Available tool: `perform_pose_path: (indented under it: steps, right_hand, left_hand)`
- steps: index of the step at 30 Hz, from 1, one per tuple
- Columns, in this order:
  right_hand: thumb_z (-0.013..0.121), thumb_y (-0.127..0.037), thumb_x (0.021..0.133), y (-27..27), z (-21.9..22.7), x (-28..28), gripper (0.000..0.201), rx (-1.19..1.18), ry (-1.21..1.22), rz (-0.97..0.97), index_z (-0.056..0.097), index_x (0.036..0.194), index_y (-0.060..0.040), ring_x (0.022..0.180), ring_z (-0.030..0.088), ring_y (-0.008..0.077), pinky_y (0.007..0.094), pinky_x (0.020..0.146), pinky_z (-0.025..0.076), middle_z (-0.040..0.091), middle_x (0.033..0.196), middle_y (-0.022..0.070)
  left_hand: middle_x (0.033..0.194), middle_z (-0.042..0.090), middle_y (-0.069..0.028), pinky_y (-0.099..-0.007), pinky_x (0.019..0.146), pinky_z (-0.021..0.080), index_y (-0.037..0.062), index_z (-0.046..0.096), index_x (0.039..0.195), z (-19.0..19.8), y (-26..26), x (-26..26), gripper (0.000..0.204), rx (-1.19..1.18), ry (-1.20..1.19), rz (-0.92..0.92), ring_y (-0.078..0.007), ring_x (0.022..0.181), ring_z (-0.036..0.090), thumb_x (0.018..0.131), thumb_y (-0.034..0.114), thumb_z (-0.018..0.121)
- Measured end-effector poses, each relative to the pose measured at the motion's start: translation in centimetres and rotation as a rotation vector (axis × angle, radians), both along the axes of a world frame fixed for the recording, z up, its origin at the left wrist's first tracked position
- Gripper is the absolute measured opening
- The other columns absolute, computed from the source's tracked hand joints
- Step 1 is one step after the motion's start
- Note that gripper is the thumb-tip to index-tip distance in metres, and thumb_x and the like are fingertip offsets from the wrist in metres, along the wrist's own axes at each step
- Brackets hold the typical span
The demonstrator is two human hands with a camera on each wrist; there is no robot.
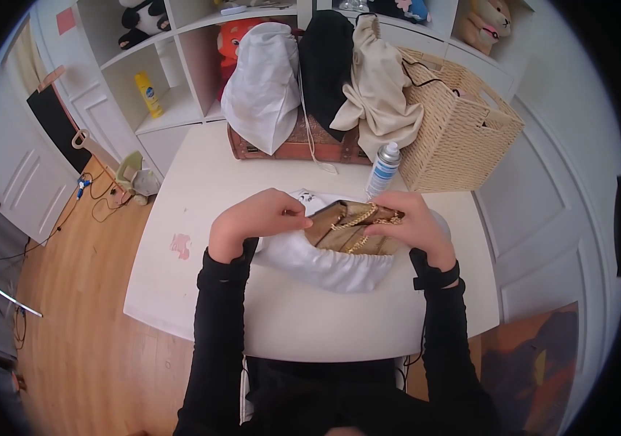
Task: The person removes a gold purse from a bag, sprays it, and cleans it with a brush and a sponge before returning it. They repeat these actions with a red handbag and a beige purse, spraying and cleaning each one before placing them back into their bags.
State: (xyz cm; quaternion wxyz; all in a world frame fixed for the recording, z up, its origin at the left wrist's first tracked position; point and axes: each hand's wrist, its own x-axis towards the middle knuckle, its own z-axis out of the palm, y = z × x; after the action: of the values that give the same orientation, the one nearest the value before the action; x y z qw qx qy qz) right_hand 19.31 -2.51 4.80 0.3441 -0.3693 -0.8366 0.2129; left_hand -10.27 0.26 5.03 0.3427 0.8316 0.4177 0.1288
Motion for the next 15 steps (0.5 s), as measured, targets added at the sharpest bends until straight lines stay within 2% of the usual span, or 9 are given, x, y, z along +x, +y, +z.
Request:
perform_pose_path:
  steps: [4,7,10,13,14,15]
  right_hand:
    - [0.089,-0.019,0.065,-0.3,1.1,1.6,0.042,-0.074,-0.023,0.026,0.068,0.096,0.0003,0.074,0.064,0.0243,0.0314,0.071,0.049,0.068,0.082,0.0111]
    - [0.087,-0.021,0.066,-0.3,1.4,1.7,0.044,-0.138,-0.12,0.086,0.069,0.099,0.0,0.076,0.066,0.0275,0.0331,0.071,0.05,0.07,0.085,0.0123]
    - [0.082,-0.019,0.07,-0.7,0.6,-0.2,0.038,-0.093,-0.228,0.142,0.069,0.1,-0.0007,0.08,0.066,0.0324,0.0377,0.072,0.051,0.07,0.086,0.0141]
    - [0.072,-0.013,0.074,-1.7,0.1,-3.5,0.026,0.09,-0.385,0.062,0.068,0.097,-0.0013,0.083,0.065,0.0374,0.0431,0.073,0.051,0.068,0.087,0.0161]
    - [0.065,-0.007,0.074,-1.6,-1.1,-3.6,0.02,0.119,-0.355,0.03,0.065,0.094,-0.0023,0.085,0.064,0.0388,0.0445,0.073,0.051,0.068,0.087,0.0161]
    - [0.064,-0.006,0.074,-1.9,-1.3,-3.9,0.022,0.082,-0.321,0.003,0.064,0.095,-0.0021,0.086,0.064,0.039,0.0442,0.074,0.051,0.068,0.088,0.0163]
  left_hand:
    - [0.074,0.062,-0.0116,-0.0347,0.063,0.043,-0.0008,0.067,0.084,1.0,-0.4,-0.1,0.035,0.045,-0.007,-0.001,-0.0242,0.066,0.055,0.086,0.033,0.071]
    - [0.077,0.057,-0.0097,-0.0334,0.064,0.043,0.0016,0.068,0.084,1.9,-1.0,0.4,0.029,0.203,-0.151,-0.226,-0.0225,0.069,0.053,0.086,0.03,0.072]
    - [0.081,0.051,-0.0084,-0.0323,0.067,0.042,0.0036,0.067,0.086,3.2,-2.4,1.7,0.02,0.176,-0.33,-0.359,-0.0225,0.074,0.052,0.087,0.023,0.072]
    - [0.084,0.048,-0.0086,-0.0319,0.069,0.042,0.0027,0.064,0.09,2.9,-3.4,3.6,0.015,0.293,-0.469,-0.318,-0.0241,0.078,0.051,0.087,0.016,0.071]
    - [0.084,0.048,-0.008,-0.0312,0.069,0.042,0.0015,0.064,0.089,2.6,-3.5,4.2,0.015,0.338,-0.487,-0.279,-0.023,0.078,0.05,0.087,0.015,0.071]
    - [0.084,0.047,-0.0075,-0.0305,0.069,0.041,0.0003,0.064,0.088,2.2,-3.4,4.8,0.015,0.383,-0.505,-0.239,-0.0218,0.077,0.049,0.086,0.013,0.072]
